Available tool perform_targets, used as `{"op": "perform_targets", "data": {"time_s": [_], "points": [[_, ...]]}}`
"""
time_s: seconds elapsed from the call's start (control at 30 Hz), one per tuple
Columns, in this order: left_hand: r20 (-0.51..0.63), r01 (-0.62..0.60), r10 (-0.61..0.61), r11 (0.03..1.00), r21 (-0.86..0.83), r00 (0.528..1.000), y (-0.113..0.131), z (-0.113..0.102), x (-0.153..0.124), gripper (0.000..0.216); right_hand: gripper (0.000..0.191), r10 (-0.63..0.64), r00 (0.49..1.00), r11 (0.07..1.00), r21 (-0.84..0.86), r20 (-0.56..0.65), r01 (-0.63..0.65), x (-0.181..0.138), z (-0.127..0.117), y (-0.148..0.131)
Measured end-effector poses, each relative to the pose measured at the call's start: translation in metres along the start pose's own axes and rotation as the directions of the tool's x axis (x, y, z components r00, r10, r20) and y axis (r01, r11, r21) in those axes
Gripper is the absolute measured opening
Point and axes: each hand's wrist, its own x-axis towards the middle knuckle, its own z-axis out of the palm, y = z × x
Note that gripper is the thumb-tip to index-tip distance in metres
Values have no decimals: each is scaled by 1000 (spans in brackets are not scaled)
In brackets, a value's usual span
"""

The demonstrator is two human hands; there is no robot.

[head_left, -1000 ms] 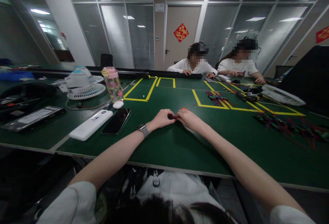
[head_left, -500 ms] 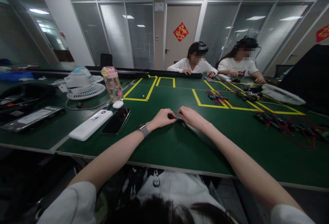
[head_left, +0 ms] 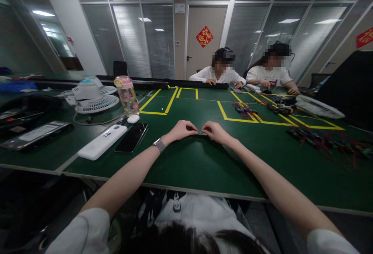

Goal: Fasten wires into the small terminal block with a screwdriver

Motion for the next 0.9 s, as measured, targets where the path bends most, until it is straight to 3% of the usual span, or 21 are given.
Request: {"op": "perform_targets", "data": {"time_s": [0.27,0.63,0.8,0.9], "points": [[-125,96,-93,995,16,988,-7,-10,2,16,12,7,998,1000,0,57,-7,-1,1,-6],[-122,110,-93,984,138,988,-3,2,1,23,23,92,993,992,88,-67,-86,-2,-26,-8],[-167,87,-67,990,114,984,-2,17,6,15,19,140,990,981,136,5,-139,-3,-36,-2],[-122,75,-61,991,114,991,-4,24,8,13,20,118,991,979,162,66,-127,-4,-31,-3]]}}
